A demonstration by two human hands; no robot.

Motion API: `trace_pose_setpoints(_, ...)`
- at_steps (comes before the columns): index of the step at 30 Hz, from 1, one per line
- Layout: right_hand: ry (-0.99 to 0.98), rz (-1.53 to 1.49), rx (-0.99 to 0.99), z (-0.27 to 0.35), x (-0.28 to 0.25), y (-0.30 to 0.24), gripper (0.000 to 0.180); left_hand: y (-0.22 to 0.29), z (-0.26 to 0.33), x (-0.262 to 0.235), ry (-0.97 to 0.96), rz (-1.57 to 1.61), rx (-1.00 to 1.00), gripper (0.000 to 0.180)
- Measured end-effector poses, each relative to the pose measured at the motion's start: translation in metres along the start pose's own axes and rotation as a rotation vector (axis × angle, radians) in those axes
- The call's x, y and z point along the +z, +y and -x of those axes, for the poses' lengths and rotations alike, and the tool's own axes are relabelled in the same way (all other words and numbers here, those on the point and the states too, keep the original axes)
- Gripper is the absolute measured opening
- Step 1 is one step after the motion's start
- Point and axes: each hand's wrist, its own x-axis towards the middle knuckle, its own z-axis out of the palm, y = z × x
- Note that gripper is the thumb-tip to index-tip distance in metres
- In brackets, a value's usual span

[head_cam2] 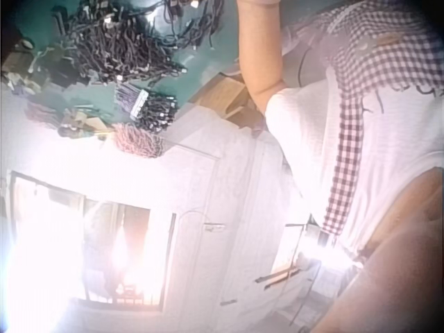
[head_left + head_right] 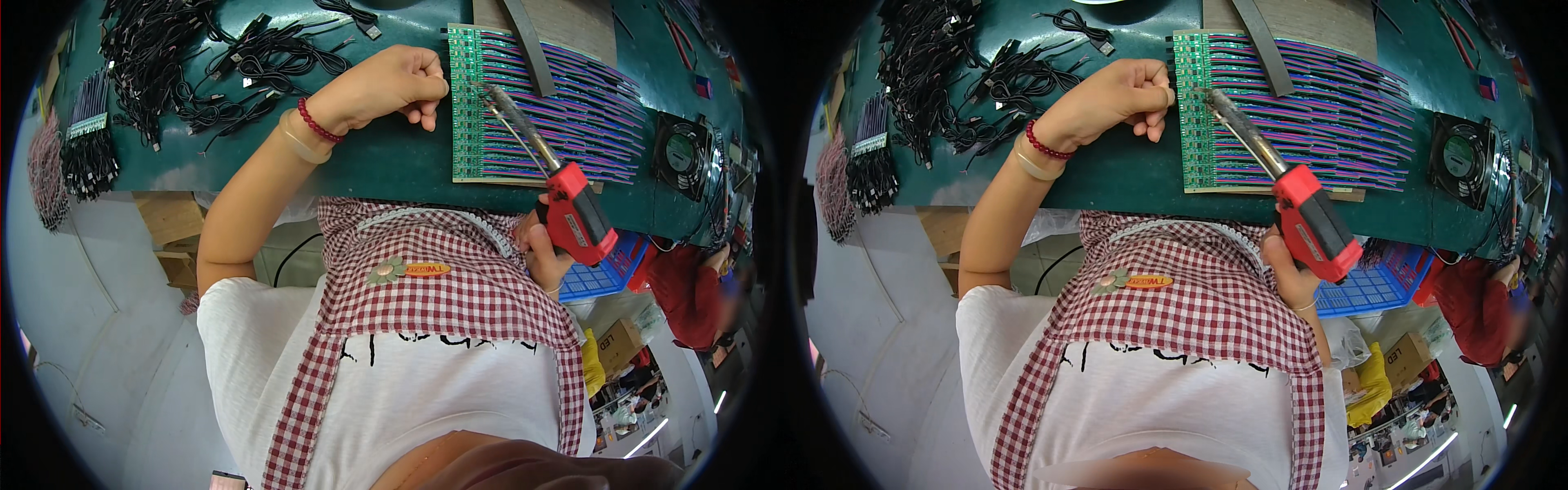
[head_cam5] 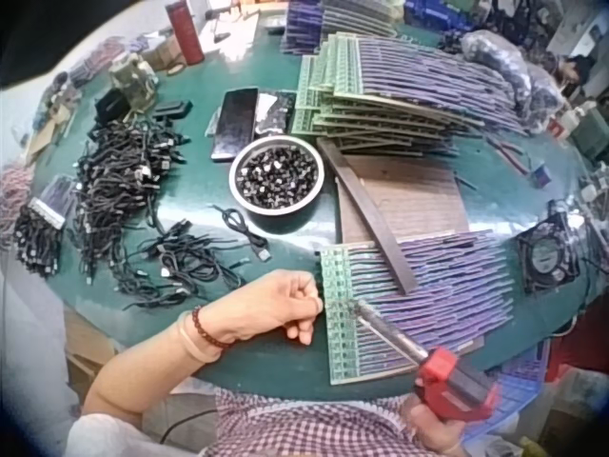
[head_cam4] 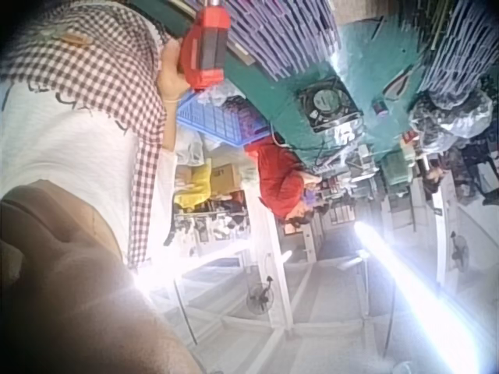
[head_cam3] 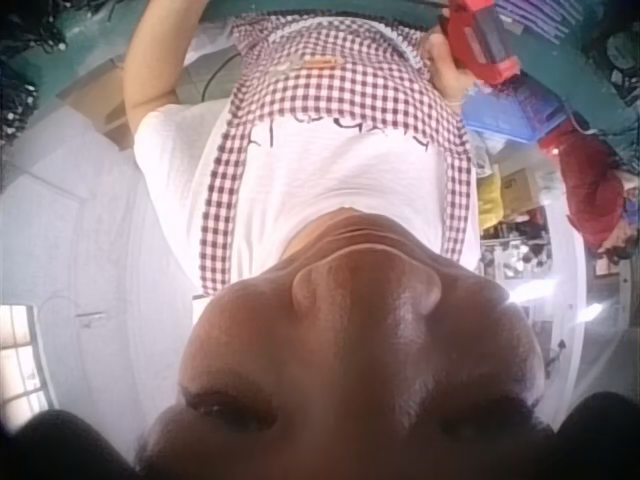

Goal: The person solders and cuts wires on a printed circuit board. The wires are cut with pliers and soldered with a soldering iron.

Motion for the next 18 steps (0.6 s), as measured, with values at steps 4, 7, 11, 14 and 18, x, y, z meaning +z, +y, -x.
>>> trace_pose_setpoints(4,0.003,-0.06,-0.02,-0.005,0.001,-0.007,0.04,-0.001,-0.001,0.0,0.003,-0.009,-0.014,0.016)
trace_pose_setpoints(7,-0.001,-0.03,-0.007,-0.005,0.002,-0.007,0.04,0.0,-0.001,0.0,0.0,-0.019,-0.009,0.016)
trace_pose_setpoints(11,-0.015,-0.014,0.028,-0.003,0.003,-0.002,0.038,0.0,-0.002,0.0,-0.004,-0.019,-0.008,0.015)
trace_pose_setpoints(14,-0.03,-0.023,0.018,-0.002,0.002,0.004,0.036,-0.001,-0.001,0.0,0.002,-0.013,-0.016,0.015)
trace_pose_setpoints(18,-0.036,0.058,0.019,0.002,-0.003,0.011,0.036,-0.001,-0.001,0.0,0.001,0.014,-0.012,0.015)
